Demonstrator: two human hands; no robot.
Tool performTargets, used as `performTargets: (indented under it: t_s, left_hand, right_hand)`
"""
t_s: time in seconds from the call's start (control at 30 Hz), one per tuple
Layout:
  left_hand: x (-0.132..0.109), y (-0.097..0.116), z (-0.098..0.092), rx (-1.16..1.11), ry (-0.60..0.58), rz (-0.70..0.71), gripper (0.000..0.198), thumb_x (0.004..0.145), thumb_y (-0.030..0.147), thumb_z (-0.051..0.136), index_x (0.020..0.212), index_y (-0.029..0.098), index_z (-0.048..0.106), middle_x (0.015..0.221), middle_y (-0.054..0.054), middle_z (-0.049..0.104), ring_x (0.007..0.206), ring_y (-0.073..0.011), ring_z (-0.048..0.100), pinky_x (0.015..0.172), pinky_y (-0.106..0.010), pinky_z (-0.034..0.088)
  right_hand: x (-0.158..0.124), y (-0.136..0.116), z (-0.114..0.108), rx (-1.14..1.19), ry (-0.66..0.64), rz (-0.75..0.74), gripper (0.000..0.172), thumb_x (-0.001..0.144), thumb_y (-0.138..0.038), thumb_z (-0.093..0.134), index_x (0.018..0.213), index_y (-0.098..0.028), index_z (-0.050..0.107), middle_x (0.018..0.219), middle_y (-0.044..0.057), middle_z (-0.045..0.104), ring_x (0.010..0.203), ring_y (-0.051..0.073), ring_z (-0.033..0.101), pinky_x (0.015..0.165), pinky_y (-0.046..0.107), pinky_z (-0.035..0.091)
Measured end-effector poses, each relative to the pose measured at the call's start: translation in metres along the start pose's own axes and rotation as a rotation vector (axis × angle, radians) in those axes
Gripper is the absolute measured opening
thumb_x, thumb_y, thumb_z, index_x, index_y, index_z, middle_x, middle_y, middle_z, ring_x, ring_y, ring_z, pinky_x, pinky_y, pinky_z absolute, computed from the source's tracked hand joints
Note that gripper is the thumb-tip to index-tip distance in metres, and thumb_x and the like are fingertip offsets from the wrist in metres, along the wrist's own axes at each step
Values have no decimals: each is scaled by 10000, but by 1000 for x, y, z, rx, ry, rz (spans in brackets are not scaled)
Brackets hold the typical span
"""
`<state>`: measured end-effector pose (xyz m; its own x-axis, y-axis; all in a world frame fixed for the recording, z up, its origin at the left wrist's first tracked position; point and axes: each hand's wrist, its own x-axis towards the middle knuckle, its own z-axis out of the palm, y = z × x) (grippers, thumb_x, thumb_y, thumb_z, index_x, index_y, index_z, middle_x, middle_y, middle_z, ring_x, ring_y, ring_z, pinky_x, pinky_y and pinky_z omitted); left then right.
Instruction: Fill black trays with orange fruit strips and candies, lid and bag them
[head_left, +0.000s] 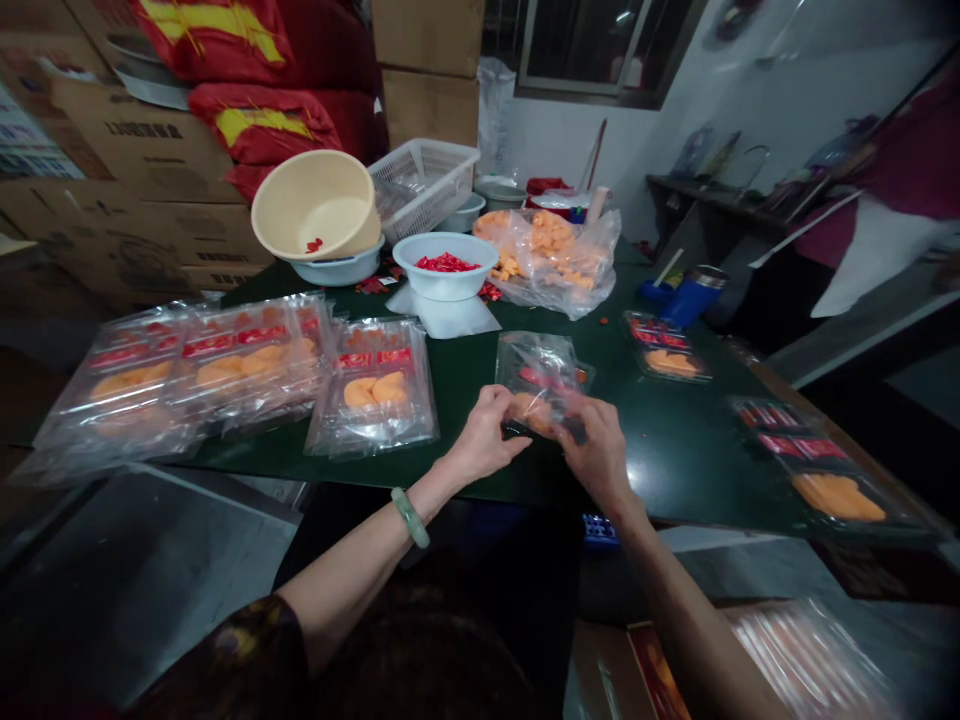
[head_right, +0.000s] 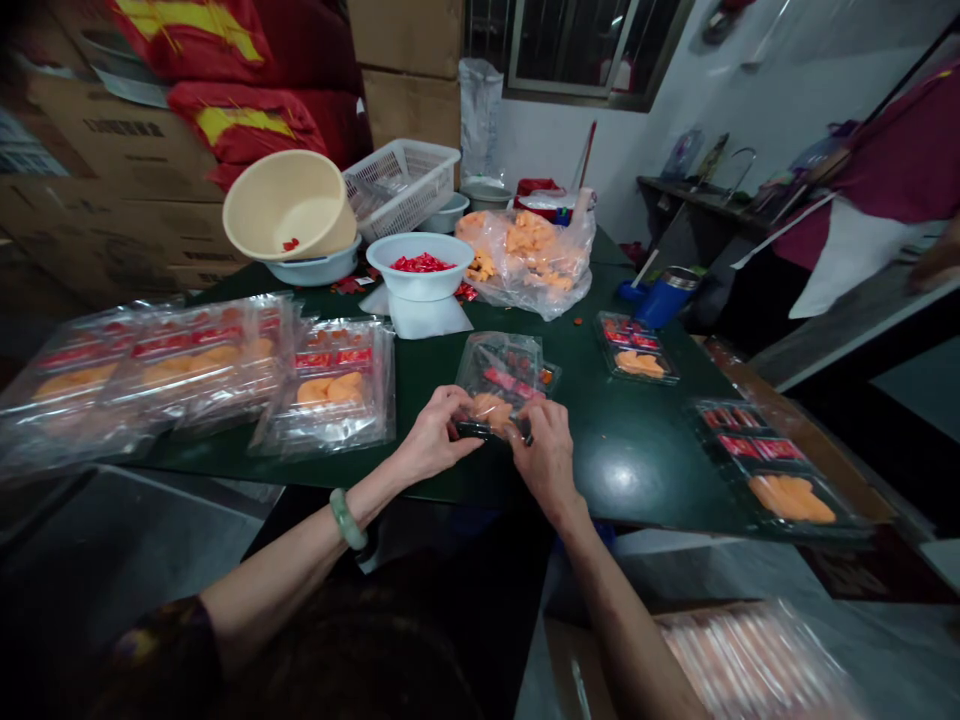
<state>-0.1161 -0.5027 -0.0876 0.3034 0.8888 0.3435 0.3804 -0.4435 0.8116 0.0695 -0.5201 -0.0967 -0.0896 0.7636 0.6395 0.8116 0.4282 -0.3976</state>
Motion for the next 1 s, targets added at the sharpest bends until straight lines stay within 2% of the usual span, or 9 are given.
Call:
performTargets:
  t_s: [0.2,0.33,0.47,0.57,0.67,0.77,0.87,0.93,1.0]
  left_hand:
    - [25,0,4,335,67,13,92,806,188,520,898,195,529,957,-42,467,830,-171,523,759,-329,472]
    - [41,-3,13,384,40,-171,261,768,189,556,1022,182,495,1033,-79,446,864,-197,548,769,-342,476]
    - [46,-2,19,367,66,-353,483,718,244,630,1151,177,425,1061,-105,440,893,-234,572,758,-360,478]
    - [40,2,21,392,40,-339,541,716,268,631,1196,185,394,1110,-125,437,886,-258,587,739,-388,481]
    - [32,7,25,395,86,-278,401,745,281,598,1108,190,453,1090,-114,465,891,-259,588,738,-394,483]
    - [36,16,25,145,192,-346,147,821,315,520,885,183,511,910,-74,550,820,-208,600,717,-342,488]
    - [52,25,16,-441,236,-674,322,876,464,423,875,154,513,762,-66,599,590,-161,595,535,-279,475]
    - [65,27,8,-786,170,-863,421,862,525,429,958,126,523,735,-81,624,494,-165,584,453,-275,455]
    - [77,23,2,-1065,62,-963,403,856,472,484,1000,101,545,712,-94,643,482,-189,596,452,-296,471]
  right_hand:
    - [22,15,2,84,73,10,63,839,-248,512,849,-212,563,977,90,584,966,238,529,809,395,473]
    - [25,24,10,-58,59,-28,78,857,-218,481,809,-212,543,953,95,570,963,239,509,824,376,458]
    - [21,27,11,-257,43,-11,115,861,-196,465,758,-217,511,841,86,555,865,244,490,731,348,446]
    - [20,33,4,-304,96,35,164,861,-180,441,707,-228,471,776,86,532,808,253,474,693,360,426]
    - [23,39,-4,-311,147,57,165,844,-178,457,690,-234,447,746,76,516,783,250,474,684,362,424]
    - [26,39,-8,-287,167,24,172,844,-175,468,684,-233,443,730,64,512,773,235,483,683,352,433]
    - [27,30,-7,-208,187,-84,199,873,-158,439,687,-225,470,741,63,525,784,219,495,700,348,451]
    - [28,22,-6,-144,201,-158,209,882,-143,433,699,-217,498,764,61,540,793,202,511,718,341,472]
    - [30,15,-6,-70,215,-224,189,876,-126,454,725,-209,532,812,58,553,830,188,534,735,331,494]
